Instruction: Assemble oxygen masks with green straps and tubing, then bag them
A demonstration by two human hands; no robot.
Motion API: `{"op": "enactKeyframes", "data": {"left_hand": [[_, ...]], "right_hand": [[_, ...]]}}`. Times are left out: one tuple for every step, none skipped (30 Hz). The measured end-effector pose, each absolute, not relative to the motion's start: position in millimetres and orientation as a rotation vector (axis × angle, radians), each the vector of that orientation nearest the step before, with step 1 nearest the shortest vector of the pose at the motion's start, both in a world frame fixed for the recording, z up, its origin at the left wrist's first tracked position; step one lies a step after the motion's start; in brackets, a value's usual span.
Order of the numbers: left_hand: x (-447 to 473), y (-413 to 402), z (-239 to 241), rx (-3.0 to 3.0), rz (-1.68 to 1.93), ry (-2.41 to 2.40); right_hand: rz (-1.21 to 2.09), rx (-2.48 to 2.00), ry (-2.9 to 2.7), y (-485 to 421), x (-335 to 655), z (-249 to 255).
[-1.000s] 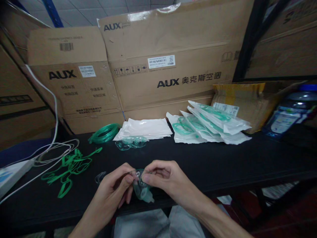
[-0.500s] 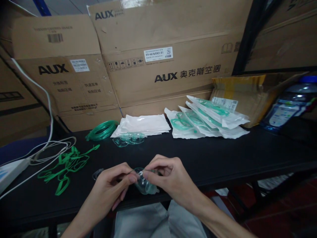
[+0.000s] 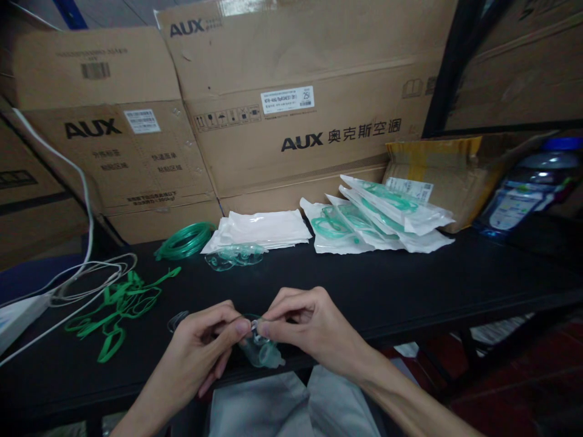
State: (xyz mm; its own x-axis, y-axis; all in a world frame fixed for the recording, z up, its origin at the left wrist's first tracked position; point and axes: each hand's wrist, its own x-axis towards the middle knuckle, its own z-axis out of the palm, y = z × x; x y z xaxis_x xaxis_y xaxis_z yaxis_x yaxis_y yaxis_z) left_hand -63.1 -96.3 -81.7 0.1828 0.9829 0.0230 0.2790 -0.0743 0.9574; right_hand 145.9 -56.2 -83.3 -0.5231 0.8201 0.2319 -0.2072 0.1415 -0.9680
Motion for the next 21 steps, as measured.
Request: {"op": "enactKeyframes", "data": {"left_hand": [[-62.6,-96.6,-81.3,1.531,0.959,1.256],[-62.2,-96.9,-80.9,1.527,0.958,1.257],[-62.0,-97.0,-80.4,1.522,0.953,1.254],[-61.9,-97.0,-80.0,1.515,0.947,1.249],[-61.9,-96.9,-79.7,1.507,0.938,1.240],[-62.2,-96.9,-79.3,1.497,0.926,1.229],[-62.6,-96.9,-79.1,1.486,0.915,1.218],[-63.0,-97.0,-78.9,1.477,0.907,1.207],[-63.4,-97.2,-78.7,1.468,0.902,1.199],[-63.7,-97.5,-78.6,1.460,0.899,1.194],[-64.0,-97.7,-78.4,1.454,0.900,1.191],[-64.0,-97.9,-78.2,1.451,0.904,1.189],[-63.9,-97.9,-78.0,1.449,0.911,1.189],[-63.7,-97.6,-77.7,1.451,0.920,1.186],[-63.5,-97.2,-77.5,1.458,0.930,1.183],[-63.4,-96.5,-77.4,1.467,0.941,1.180],[-63.4,-95.7,-77.4,1.477,0.947,1.179],[-63.7,-94.8,-77.7,1.487,0.950,1.182],[-64.1,-94.0,-78.0,1.496,0.950,1.184],[-64.7,-93.3,-78.5,1.505,0.950,1.185],[-65.4,-92.9,-78.9,1.512,0.950,1.183]], "right_hand": [[1.516,-0.612,-1.587,-55.7,146.5,-83.9],[1.514,-0.610,-1.602,-55.4,147.1,-84.6],[1.514,-0.607,-1.610,-55.3,147.7,-85.1],[1.520,-0.606,-1.611,-55.3,148.1,-85.3],[1.532,-0.605,-1.609,-55.5,148.4,-85.1],[1.547,-0.602,-1.603,-55.8,148.6,-84.4],[1.564,-0.598,-1.596,-56.3,148.6,-83.4],[1.583,-0.593,-1.591,-56.7,148.5,-82.2],[1.600,-0.588,-1.590,-57.1,148.3,-81.0],[1.614,-0.584,-1.591,-57.5,148.0,-80.0],[1.622,-0.581,-1.590,-57.9,147.6,-79.4],[1.627,-0.579,-1.590,-58.3,147.3,-79.3],[1.626,-0.582,-1.591,-58.6,147.0,-79.7],[1.624,-0.590,-1.592,-58.9,146.9,-80.5],[1.619,-0.601,-1.592,-59.2,146.8,-81.7],[1.614,-0.611,-1.593,-59.3,146.8,-83.0],[1.606,-0.620,-1.596,-59.4,146.9,-84.3],[1.599,-0.627,-1.599,-59.3,147.0,-85.5],[1.593,-0.630,-1.603,-59.1,147.0,-86.5],[1.590,-0.628,-1.605,-58.9,147.0,-87.2],[1.589,-0.622,-1.607,-58.7,146.8,-87.6]]}}
